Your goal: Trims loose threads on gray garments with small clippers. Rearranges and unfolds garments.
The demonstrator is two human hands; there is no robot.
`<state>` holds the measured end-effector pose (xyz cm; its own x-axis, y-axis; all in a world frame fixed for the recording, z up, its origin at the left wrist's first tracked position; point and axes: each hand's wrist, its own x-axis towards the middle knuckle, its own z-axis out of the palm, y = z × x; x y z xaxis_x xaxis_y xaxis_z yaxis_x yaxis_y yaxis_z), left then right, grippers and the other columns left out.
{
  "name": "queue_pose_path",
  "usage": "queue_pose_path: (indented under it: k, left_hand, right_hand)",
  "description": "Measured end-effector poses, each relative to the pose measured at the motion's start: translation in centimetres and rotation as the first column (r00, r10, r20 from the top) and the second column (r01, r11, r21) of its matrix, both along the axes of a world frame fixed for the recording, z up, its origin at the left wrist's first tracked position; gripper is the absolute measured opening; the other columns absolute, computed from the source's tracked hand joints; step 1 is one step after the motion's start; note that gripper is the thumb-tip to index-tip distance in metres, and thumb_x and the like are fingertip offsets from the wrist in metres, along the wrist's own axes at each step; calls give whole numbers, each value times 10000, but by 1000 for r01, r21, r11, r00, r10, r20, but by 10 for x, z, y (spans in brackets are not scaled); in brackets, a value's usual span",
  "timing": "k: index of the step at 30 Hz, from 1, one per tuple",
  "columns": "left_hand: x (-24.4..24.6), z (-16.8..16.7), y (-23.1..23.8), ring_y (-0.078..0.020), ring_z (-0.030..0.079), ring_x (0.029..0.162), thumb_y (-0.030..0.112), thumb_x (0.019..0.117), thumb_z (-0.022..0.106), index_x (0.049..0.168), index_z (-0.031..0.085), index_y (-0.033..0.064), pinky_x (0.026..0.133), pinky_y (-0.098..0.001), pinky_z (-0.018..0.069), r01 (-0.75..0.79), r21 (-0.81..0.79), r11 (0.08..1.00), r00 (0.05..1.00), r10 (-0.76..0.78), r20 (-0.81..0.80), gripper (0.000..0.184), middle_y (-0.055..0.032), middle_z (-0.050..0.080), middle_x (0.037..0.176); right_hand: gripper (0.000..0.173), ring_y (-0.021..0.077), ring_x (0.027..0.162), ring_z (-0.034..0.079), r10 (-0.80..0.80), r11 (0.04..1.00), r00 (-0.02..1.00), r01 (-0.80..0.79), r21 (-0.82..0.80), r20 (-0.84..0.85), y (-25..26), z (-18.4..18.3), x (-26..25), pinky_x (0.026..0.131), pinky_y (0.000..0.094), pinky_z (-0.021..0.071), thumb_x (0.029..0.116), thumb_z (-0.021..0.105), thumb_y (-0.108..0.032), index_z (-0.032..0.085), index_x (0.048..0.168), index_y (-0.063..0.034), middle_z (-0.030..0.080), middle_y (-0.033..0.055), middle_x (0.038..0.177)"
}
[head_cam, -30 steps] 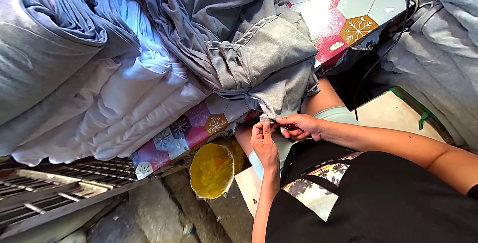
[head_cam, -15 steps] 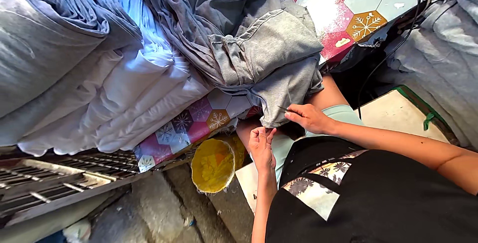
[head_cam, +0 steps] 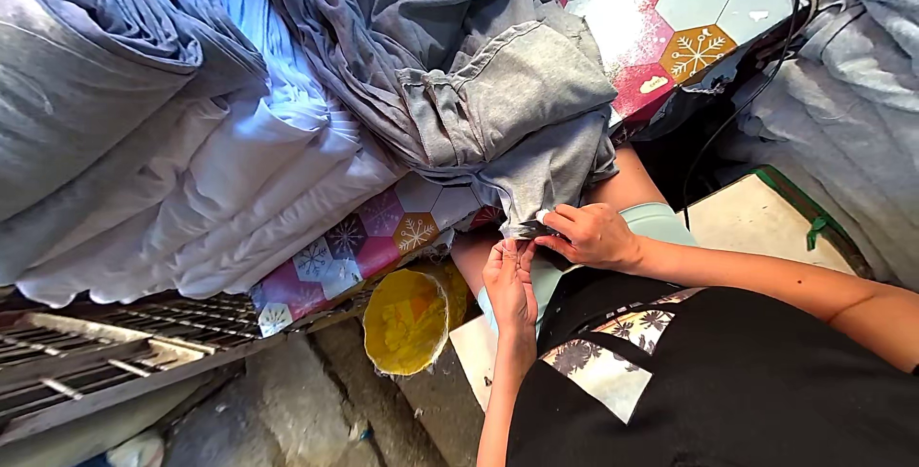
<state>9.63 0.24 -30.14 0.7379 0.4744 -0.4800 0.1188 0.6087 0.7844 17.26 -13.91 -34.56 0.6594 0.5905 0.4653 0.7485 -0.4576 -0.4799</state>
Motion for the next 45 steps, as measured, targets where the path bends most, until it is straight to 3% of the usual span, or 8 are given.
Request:
queue_pose_path:
  k: [8,13,21,27,31,34,40,45]
  left_hand:
    - [3,2,-5,-167,731,883,-12,1072,384,987,593,-20,903,-317,597,22,-3,1000,1000,-22,3,226,-93,722,916]
    - [6,3,-6,-131,725,840,-4,1072,403,971,599,-20,835,-275,606,50,13,999,999,-50,8,221,-80,719,887]
    - [-7,4,24,-193,762,818,-54,1028,441,981,595,-41,778,-344,644,263,332,906,965,-253,-75,161,-100,756,912]
    - [-45,-35,132,-123,718,819,146,1116,400,1140,561,-117,758,-275,596,-60,650,758,911,307,-274,309,-135,712,978]
    - [-32,-16,87,-121,702,874,324,1140,245,1068,661,-92,827,-295,572,281,418,864,911,-102,-401,593,-91,740,962]
    - [-6,-3,29,-119,724,914,243,1120,267,1096,633,0,834,-280,594,378,97,921,921,-364,-136,440,-54,746,1009]
    - [23,9,2,-96,695,691,60,1078,429,947,653,35,676,-216,596,17,-175,984,1000,-20,-19,260,-55,714,812]
    - [20,15,2,-111,723,739,32,1073,435,974,647,2,712,-235,611,-49,-116,992,999,46,-26,236,-76,736,855]
  right_hand:
    - [341,205,477,552,-31,999,999,31,-4,23,-1,5,-3,409,343,408,1029,553,-308,728,866,-66,549,52,611]
    - [416,226,582,633,-44,995,962,67,75,-271,-1,10,0,516,411,501,933,693,-409,718,988,2,674,99,726]
    - [174,265,670,663,38,982,894,49,182,-446,10,6,2,610,450,513,890,656,-143,704,886,24,675,144,728]
    - [107,112,581,560,44,946,844,137,295,-534,3,14,13,547,307,462,853,698,-130,690,846,-23,605,41,653]
    - [101,53,575,531,64,927,827,158,340,-559,8,22,13,543,237,440,843,711,-119,679,850,-23,590,14,651]
    - [114,47,579,536,71,922,849,145,360,-523,11,22,9,540,219,440,833,721,-123,670,838,-21,592,18,650]
    - [120,130,599,574,75,946,929,48,320,-361,5,14,6,544,291,464,820,707,-111,674,808,3,617,72,670]
    - [438,107,604,518,92,975,899,6,223,-429,-6,18,11,539,295,428,955,637,-457,678,906,-24,578,29,712]
